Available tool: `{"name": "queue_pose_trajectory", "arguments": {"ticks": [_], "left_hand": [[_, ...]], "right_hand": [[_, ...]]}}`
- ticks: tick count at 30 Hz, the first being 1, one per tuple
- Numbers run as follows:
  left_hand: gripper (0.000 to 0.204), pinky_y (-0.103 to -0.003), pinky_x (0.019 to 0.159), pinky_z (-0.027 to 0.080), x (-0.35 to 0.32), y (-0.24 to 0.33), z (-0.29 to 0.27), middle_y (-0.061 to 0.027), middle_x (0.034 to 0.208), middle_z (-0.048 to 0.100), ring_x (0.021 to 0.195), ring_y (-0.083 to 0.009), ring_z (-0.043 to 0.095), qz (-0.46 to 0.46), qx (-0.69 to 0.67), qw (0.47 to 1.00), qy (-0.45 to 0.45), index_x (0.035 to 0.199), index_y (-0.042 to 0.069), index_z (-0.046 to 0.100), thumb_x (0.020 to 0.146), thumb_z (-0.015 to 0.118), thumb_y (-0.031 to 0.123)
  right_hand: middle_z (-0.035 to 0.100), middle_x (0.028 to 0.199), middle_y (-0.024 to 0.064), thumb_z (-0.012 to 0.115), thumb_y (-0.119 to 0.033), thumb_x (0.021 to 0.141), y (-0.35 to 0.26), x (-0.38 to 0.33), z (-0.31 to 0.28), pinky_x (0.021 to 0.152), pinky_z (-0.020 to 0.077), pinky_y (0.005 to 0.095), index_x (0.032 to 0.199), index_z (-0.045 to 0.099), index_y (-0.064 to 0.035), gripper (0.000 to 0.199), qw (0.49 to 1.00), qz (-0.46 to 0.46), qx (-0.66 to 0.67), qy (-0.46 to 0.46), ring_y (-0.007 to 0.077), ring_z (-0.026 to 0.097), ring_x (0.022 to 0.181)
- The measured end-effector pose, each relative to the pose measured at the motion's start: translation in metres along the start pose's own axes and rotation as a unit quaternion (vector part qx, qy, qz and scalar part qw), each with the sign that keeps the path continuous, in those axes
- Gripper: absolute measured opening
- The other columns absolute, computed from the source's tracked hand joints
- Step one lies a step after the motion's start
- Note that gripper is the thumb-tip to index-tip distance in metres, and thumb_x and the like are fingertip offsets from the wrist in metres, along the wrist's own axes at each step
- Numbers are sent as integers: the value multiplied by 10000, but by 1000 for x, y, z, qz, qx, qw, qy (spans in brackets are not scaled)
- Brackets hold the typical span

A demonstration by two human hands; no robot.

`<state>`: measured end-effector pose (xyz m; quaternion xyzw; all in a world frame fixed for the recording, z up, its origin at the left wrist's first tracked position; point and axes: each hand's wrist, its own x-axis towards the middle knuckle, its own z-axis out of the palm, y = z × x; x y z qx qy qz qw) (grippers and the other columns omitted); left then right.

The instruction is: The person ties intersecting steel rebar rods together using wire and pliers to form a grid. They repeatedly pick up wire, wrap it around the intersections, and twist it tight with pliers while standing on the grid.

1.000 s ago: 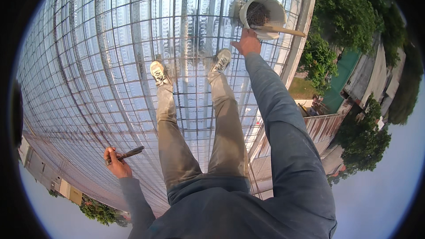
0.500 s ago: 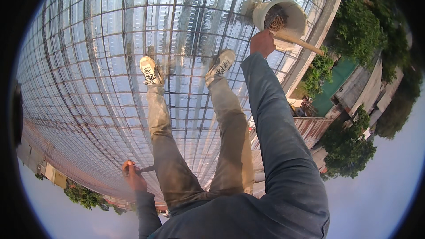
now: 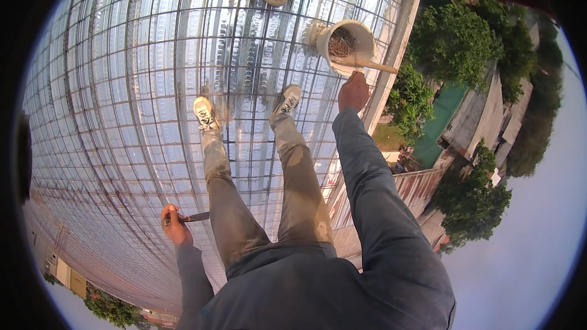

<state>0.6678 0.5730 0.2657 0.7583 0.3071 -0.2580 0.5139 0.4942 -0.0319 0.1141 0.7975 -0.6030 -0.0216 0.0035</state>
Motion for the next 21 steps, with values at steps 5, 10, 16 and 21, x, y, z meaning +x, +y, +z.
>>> {"name": "queue_pose_trajectory", "arguments": {"ticks": [5,10,16,21], "left_hand": [[125,-255,707,400,11,28,-29,4,930,625,753,-73,469,17,-28,999,2,1059,75,682,1019,709,191],[166,-256,718,401,50,75,-58,11,924,625,771,-79,479,65,-50,994,-68,1069,60,697,1005,732,210],[225,-287,826,441,83,169,-75,-10,974,669,887,-105,553,96,21,971,-217,1085,43,713,986,758,240],[160,-384,1062,483,90,254,-24,-111,1300,632,1191,-227,624,187,73,907,-372,1040,19,709,970,743,159]], "right_hand": [[707,915,218,509,-261,1079,-21,-37,-98,772,498,583,940,596,-54,264,1000,-17,17,7,439,669,870],[623,851,254,457,-307,1115,-45,-113,-192,722,463,578,927,534,-27,347,1000,-12,8,-24,471,598,815],[588,849,245,463,-255,1114,-99,-220,-274,774,440,560,908,534,-24,318,995,-64,63,-52,457,578,856],[595,880,201,540,-174,1069,-139,-293,-316,797,437,529,978,581,-19,185,984,-117,104,-84,424,580,894]]}}
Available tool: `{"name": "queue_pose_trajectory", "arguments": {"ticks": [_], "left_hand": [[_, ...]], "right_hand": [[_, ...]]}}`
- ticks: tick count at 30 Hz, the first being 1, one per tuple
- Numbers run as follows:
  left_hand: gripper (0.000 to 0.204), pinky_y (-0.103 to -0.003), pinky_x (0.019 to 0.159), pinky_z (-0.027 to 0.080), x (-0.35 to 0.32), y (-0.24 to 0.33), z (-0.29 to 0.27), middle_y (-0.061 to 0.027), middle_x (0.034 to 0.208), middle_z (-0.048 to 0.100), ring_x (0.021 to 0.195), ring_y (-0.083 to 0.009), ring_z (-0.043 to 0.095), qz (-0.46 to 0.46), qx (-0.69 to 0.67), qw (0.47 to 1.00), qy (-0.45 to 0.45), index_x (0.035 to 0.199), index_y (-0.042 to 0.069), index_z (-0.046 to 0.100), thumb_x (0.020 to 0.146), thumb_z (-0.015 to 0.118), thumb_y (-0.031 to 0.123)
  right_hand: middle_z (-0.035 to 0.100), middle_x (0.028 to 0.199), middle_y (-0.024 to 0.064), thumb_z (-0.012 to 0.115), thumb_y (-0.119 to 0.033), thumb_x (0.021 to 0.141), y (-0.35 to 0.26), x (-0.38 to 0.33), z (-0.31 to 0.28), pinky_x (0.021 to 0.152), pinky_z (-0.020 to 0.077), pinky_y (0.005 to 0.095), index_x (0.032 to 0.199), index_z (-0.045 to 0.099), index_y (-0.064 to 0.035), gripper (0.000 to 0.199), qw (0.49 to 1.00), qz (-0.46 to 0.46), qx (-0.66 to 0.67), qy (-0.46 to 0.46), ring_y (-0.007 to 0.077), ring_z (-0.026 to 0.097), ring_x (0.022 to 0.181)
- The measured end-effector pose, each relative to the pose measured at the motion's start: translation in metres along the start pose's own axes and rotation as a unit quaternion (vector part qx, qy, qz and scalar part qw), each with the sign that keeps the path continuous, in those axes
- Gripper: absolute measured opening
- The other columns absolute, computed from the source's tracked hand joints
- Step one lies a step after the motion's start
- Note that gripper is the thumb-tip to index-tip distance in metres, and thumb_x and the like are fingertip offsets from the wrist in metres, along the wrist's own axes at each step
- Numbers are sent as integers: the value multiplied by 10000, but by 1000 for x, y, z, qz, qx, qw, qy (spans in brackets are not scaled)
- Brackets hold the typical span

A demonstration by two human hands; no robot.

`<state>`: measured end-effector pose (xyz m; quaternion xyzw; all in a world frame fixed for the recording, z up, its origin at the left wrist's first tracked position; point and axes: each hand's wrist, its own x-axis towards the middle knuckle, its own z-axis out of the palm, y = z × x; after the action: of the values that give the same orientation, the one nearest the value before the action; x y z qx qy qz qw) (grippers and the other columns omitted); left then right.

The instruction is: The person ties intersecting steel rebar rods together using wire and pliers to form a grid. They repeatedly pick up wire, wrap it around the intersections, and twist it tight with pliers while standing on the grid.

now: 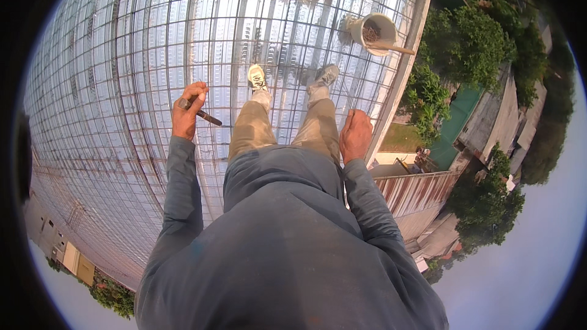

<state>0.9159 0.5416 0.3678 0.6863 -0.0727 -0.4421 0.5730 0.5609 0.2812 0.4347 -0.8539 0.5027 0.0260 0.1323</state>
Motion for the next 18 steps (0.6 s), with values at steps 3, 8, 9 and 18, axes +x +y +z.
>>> {"name": "queue_pose_trajectory", "arguments": {"ticks": [3,8,9,18], "left_hand": [[123,-374,1021,492,36,48,21,-83,1335,630,1192,-216,616,22,30,995,-92,999,51,735,951,755,161],[148,-489,1113,460,66,112,59,-103,1486,573,1349,-320,560,45,162,954,-249,975,99,727,957,752,244],[151,-500,1126,453,68,114,66,-108,1507,560,1365,-333,550,50,192,945,-261,974,102,729,951,758,249],[107,-404,997,475,75,82,53,-109,1522,562,1192,-238,602,-25,65,986,-151,951,94,722,919,758,189]], "right_hand": [[579,884,214,530,-189,1087,-27,-21,-13,776,443,534,952,563,-9,228,997,-61,53,3,442,555,861],[522,850,154,622,-132,1015,-65,-21,-24,739,423,472,937,573,-30,137,981,-187,55,-17,362,519,815],[522,848,147,633,-132,1000,-74,-18,-25,732,418,468,925,571,-38,135,976,-207,67,-18,357,523,818],[523,858,107,614,-143,980,-144,24,-38,753,424,428,918,573,-58,112,932,-329,141,-59,301,534,834]]}}
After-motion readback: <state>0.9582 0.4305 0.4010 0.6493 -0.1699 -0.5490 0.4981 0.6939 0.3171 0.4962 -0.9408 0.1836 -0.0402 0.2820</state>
